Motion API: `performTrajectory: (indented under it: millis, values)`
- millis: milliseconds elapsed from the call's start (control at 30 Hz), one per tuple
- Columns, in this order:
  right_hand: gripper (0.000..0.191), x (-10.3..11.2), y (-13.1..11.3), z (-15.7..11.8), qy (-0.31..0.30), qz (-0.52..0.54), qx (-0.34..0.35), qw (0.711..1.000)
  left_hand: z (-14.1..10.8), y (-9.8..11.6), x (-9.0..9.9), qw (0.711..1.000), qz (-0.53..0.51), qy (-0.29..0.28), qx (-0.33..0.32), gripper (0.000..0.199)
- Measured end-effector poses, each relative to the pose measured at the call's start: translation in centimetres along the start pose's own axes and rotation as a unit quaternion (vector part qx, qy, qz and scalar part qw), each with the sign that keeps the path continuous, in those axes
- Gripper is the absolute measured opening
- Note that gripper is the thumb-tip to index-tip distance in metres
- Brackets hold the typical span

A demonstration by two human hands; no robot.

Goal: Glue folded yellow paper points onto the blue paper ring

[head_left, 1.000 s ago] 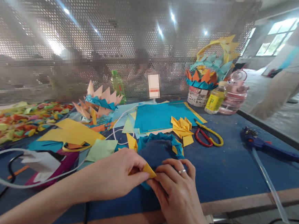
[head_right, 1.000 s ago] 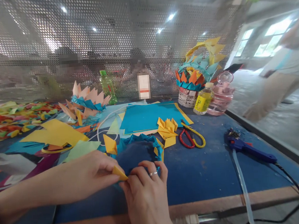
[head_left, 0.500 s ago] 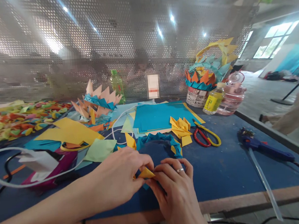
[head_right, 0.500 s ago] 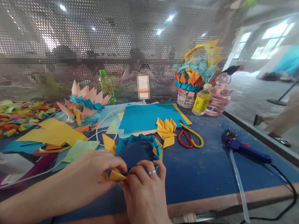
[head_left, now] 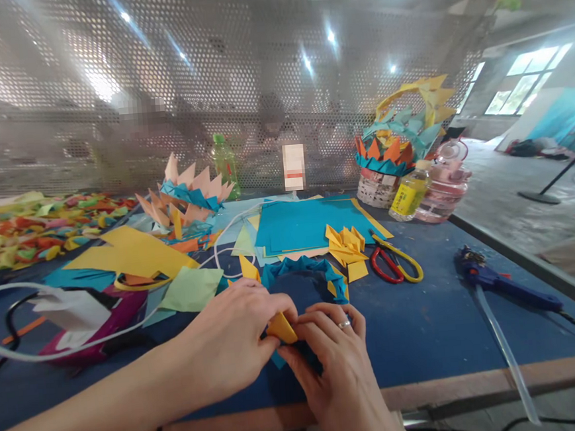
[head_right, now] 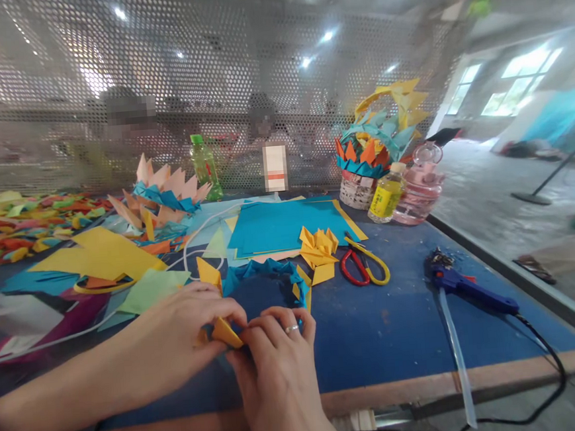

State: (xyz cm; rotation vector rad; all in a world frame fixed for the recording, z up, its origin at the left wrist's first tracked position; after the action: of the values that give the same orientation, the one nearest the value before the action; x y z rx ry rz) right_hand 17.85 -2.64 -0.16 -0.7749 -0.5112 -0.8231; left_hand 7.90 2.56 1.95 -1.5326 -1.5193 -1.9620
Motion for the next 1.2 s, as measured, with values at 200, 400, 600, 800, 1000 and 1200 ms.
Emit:
performTrajectory:
  millis: [200,400,600,800,1000,1200]
  values:
    - [0.008,-0.2,-0.1,0.2,-0.007,0.003,0.009,1.0,-0.2,-0.3,0.2,1.0,0.012,-0.006,-0.005,0.033]
    - [0.011,-0.1,-0.1,0.2,0.019,0.007,0.011,1.0,-0.4,0.5,-0.1,0.997,0.068,-0.003,-0.038,0.026]
    - [0.019,-0.2,-0.2,0.4,0.042,0.014,0.018,0.999,-0.4,0.9,-0.3,0.996,0.08,0.002,-0.043,0.023]
    - [0.022,0.1,-0.5,0.5,0.041,0.007,0.022,0.999,-0.4,1.1,0.2,0.993,0.094,0.022,-0.061,0.025]
    - [0.02,-0.8,-0.6,0.0,-0.018,0.011,0.03,0.999,-1.0,1.2,0.1,0.993,0.096,0.02,-0.061,0.03]
    - [0.019,-0.9,0.0,0.3,-0.026,0.017,0.01,0.999,-3.9,2.3,4.2,0.984,0.013,0.129,-0.118,0.05]
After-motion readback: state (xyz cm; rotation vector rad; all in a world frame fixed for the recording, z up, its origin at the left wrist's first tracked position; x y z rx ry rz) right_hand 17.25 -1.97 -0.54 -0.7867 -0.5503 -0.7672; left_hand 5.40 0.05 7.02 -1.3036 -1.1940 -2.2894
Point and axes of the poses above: each hand's wrist, its own z-axis towards the middle knuckle, its own x-axis out of the back of the hand, y = z × x, the point moved 9 cm from there along z, towards the middle knuckle, and after that the axes turned 13 degrees about -z, right-handed, at the moved point
